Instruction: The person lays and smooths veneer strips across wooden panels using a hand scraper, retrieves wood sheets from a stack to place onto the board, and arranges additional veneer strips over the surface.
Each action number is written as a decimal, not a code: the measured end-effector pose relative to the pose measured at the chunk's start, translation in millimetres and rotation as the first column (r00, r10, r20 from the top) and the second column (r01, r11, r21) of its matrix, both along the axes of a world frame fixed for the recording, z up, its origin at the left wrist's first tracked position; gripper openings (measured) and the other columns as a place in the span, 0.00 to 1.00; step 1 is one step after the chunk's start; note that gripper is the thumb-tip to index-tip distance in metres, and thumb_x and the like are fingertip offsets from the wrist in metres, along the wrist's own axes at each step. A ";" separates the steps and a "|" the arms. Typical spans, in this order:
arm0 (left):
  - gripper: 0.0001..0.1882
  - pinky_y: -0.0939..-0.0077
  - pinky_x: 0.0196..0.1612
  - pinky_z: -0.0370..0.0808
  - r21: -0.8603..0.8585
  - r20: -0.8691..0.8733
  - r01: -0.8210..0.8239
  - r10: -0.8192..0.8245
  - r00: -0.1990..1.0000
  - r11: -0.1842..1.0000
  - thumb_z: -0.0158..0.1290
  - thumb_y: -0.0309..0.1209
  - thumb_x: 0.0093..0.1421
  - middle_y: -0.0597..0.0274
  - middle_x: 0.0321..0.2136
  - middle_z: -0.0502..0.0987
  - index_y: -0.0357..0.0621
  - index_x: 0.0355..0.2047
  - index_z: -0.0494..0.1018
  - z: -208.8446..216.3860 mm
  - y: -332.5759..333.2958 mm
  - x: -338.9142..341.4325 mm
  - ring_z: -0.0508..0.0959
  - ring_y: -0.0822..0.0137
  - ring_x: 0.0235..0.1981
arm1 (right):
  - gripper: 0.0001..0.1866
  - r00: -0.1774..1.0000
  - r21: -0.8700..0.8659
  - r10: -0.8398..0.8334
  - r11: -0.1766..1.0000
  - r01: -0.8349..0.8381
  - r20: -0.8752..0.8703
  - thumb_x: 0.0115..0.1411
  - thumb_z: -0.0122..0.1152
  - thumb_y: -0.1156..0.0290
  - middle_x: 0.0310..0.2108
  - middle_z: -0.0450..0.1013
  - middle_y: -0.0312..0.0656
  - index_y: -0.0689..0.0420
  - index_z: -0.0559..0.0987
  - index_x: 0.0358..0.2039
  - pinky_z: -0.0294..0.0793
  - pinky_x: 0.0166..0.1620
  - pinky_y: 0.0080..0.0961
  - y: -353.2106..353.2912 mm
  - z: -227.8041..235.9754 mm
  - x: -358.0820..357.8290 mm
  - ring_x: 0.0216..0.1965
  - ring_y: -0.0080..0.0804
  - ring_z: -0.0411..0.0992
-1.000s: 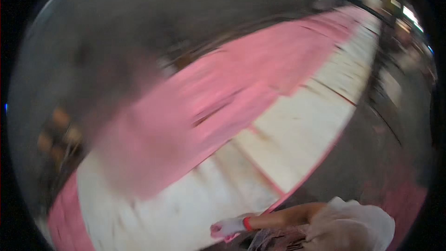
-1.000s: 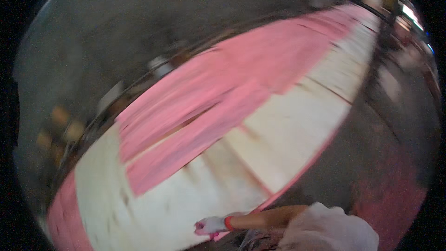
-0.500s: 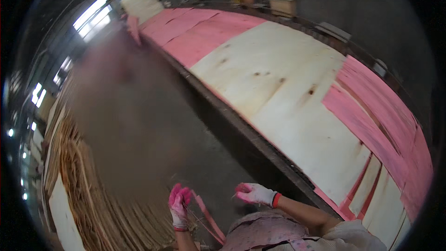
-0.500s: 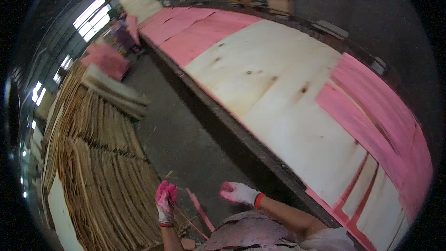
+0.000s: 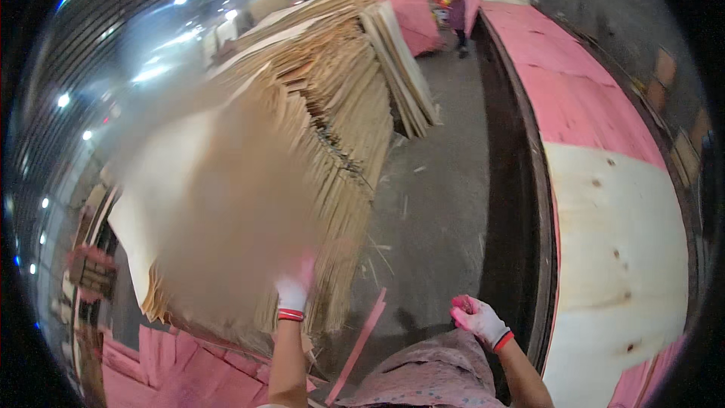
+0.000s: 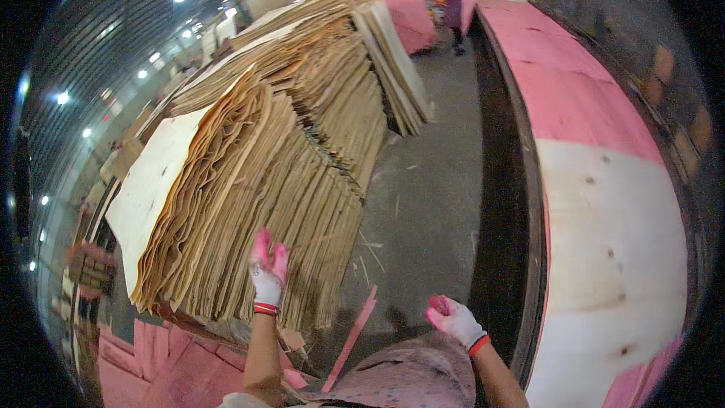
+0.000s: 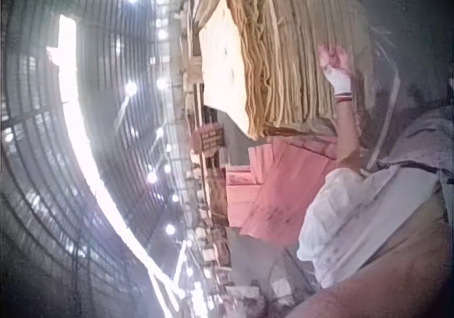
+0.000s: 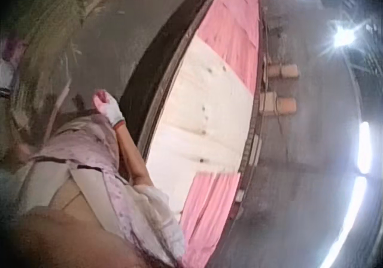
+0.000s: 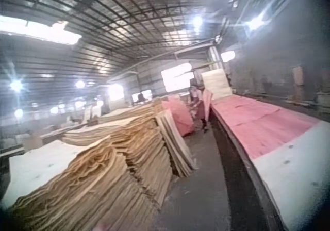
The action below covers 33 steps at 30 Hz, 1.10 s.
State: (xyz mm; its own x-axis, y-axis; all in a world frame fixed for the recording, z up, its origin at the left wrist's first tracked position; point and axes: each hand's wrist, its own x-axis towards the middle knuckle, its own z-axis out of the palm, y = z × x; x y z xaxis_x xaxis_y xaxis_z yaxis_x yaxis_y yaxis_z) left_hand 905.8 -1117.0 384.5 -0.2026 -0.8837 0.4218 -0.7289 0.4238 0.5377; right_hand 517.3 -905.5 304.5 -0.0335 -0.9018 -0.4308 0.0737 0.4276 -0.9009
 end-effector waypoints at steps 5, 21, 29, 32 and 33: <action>0.20 0.70 0.38 0.77 -0.500 0.022 -0.230 0.278 0.960 0.835 0.56 0.24 0.56 0.50 0.34 0.80 0.39 0.50 0.73 61.4 -60.1 -24.9 0.81 0.59 0.34 | 0.23 0.999 -0.005 0.046 0.999 -0.046 -0.002 0.59 0.61 0.66 0.45 0.74 0.41 0.62 0.71 0.52 0.73 0.44 0.22 -85.9 -13.5 -58.3 0.42 0.23 0.72; 0.21 0.64 0.45 0.75 -0.222 0.425 -0.629 0.655 0.625 0.745 0.56 0.45 0.58 0.53 0.39 0.79 0.44 0.46 0.74 217.0 -224.4 100.5 0.79 0.56 0.43 | 0.10 0.989 0.053 0.145 0.988 -0.143 -0.020 0.61 0.57 0.67 0.25 0.71 0.34 0.58 0.74 0.40 0.68 0.22 0.21 -262.8 -7.5 -132.8 0.21 0.22 0.69; 0.13 0.65 0.37 0.75 -0.705 0.463 -0.409 0.813 0.352 0.579 0.56 0.34 0.55 0.61 0.34 0.80 0.51 0.42 0.76 213.2 -134.0 0.4 0.79 0.58 0.33 | 0.17 0.886 -0.315 0.456 0.856 -0.410 0.085 0.62 0.59 0.62 0.29 0.72 0.30 0.59 0.73 0.47 0.69 0.29 0.16 -379.8 113.4 -29.9 0.27 0.18 0.68; 0.14 0.65 0.38 0.77 -0.676 0.595 -0.330 0.752 0.284 0.659 0.55 0.30 0.55 0.60 0.37 0.80 0.50 0.43 0.76 202.0 -104.1 -2.1 0.80 0.57 0.37 | 0.19 0.855 -0.421 0.506 0.804 -0.420 0.114 0.62 0.60 0.59 0.31 0.73 0.31 0.59 0.74 0.48 0.69 0.31 0.17 -423.1 169.2 8.9 0.28 0.17 0.69; 0.14 0.65 0.39 0.77 -0.579 0.572 -0.466 0.741 0.353 0.669 0.54 0.28 0.54 0.58 0.39 0.80 0.49 0.43 0.75 218.1 -88.5 -26.9 0.80 0.56 0.39 | 0.22 0.826 -0.459 0.553 0.764 -0.454 0.103 0.63 0.58 0.58 0.37 0.75 0.36 0.60 0.72 0.51 0.73 0.35 0.21 -436.4 191.2 17.9 0.33 0.22 0.72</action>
State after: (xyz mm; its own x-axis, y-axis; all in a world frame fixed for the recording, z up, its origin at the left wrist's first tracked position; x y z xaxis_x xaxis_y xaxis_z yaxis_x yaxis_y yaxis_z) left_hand 878.8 -1205.6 602.6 -0.0024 -0.7675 0.6410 -0.8909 -0.2896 -0.3500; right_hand 535.2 -1341.9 495.6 0.5252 -0.8505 0.0302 0.1668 0.0681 -0.9836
